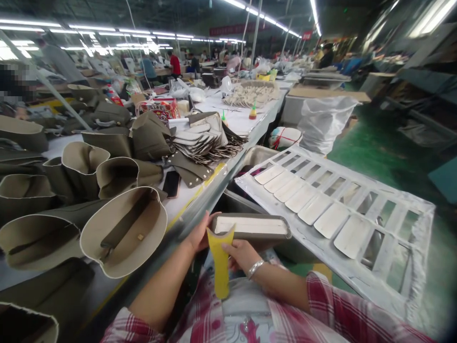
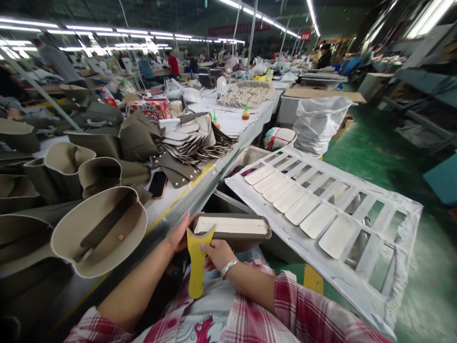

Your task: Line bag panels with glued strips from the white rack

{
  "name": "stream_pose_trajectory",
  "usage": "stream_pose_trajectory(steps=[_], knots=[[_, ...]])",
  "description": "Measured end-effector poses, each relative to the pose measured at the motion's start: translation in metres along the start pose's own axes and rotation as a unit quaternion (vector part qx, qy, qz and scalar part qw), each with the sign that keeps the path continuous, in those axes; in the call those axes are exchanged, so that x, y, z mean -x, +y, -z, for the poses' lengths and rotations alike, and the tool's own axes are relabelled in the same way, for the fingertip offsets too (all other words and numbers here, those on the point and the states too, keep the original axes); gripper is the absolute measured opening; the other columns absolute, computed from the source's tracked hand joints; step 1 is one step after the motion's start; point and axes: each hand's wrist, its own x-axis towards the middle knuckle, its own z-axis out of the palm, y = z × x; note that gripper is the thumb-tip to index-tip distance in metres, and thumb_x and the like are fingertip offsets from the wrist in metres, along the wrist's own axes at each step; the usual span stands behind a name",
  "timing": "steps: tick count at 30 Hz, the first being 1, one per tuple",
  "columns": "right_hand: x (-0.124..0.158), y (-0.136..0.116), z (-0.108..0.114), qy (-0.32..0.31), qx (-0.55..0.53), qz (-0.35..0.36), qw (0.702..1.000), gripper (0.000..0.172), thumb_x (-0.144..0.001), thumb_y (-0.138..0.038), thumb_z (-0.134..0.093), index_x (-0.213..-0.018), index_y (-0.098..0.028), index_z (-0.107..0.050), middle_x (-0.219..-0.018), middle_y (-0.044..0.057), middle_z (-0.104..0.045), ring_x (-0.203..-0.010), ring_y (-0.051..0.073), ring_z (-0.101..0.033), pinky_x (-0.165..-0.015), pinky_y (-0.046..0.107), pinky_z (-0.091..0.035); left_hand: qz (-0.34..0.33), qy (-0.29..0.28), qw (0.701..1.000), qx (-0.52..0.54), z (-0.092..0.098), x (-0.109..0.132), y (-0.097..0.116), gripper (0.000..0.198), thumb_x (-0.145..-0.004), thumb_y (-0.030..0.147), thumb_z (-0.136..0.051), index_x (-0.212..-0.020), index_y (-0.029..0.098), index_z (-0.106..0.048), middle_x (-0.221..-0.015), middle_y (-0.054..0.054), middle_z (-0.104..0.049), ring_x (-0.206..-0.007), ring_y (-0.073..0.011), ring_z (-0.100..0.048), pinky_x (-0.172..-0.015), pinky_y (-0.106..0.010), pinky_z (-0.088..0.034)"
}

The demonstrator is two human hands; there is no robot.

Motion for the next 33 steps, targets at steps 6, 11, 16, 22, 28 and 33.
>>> stream_pose_trajectory(steps=[6,11,16,22,28,33], knots=[[-0.01,0.005,-0.013,-0.014,-0.095,-0.007,0.995,0.021,-0.082,-0.033,-0.053,-0.074,-0.014,-0.054,-0.053,0.001,-0.06,-0.038,0.01,-0.053,-0.035,0.018,-0.042,-0.028,-0.032,0.996,0.085,0.002,0.002,-0.006,0.067,-0.084,0.067,-0.03,-0.132,0.024,-0.044,-0.112,-0.007,-0.062,-0.107,-0.0254,-0.057,-0.092,-0.039,-0.045],[-0.017,0.007,-0.007,-0.06,-0.141,0.011,0.988,0.042,-0.064,-0.053,-0.064,-0.075,-0.014,-0.056,-0.05,0.001,-0.06,-0.035,0.01,-0.05,-0.033,0.018,-0.039,-0.087,0.006,0.994,0.058,-0.001,-0.004,-0.015,0.064,-0.082,0.063,-0.043,-0.131,0.022,-0.045,-0.119,-0.006,-0.059,-0.114,-0.0245,-0.052,-0.1,-0.036,-0.038],[-0.02,0.002,0.003,-0.084,-0.166,-0.014,0.983,0.056,-0.055,-0.063,-0.065,-0.076,-0.013,-0.056,-0.047,0.001,-0.058,-0.035,0.01,-0.049,-0.035,0.02,-0.041,-0.077,0.054,0.995,0.032,-0.011,-0.011,-0.01,0.058,-0.085,0.061,-0.04,-0.126,0.021,-0.049,-0.118,-0.006,-0.06,-0.113,-0.0225,-0.052,-0.097,-0.033,-0.04],[-0.027,0.001,0.01,-0.103,-0.19,-0.045,0.975,0.055,-0.054,-0.063,-0.067,-0.074,-0.013,-0.056,-0.049,0.004,-0.059,-0.037,0.012,-0.051,-0.036,0.021,-0.041,-0.063,0.096,0.993,-0.018,-0.023,-0.02,-0.001,0.05,-0.089,0.054,-0.036,-0.122,0.019,-0.05,-0.111,-0.007,-0.062,-0.107,-0.0218,-0.055,-0.093,-0.033,-0.043],[-0.03,0.005,0.022,-0.121,-0.187,-0.049,0.974,0.049,-0.059,-0.063,-0.064,-0.068,-0.015,-0.057,-0.053,0.007,-0.062,-0.039,0.012,-0.053,-0.039,0.021,-0.042,-0.064,0.141,0.984,-0.093,-0.026,-0.026,0.0,0.048,-0.089,0.052,-0.038,-0.118,0.017,-0.05,-0.109,-0.008,-0.061,-0.1,-0.0216,-0.056,-0.088,-0.031,-0.043],[-0.024,0.0,0.025,-0.112,-0.17,-0.049,0.978,0.053,-0.057,-0.066,-0.064,-0.067,-0.014,-0.055,-0.053,0.007,-0.062,-0.039,0.012,-0.052,-0.04,0.022,-0.042,-0.09,0.177,0.954,-0.225,-0.022,-0.028,-0.003,0.04,-0.09,0.049,-0.037,-0.11,0.019,-0.054,-0.107,-0.005,-0.06,-0.096,-0.0206,-0.055,-0.083,-0.028,-0.043]])
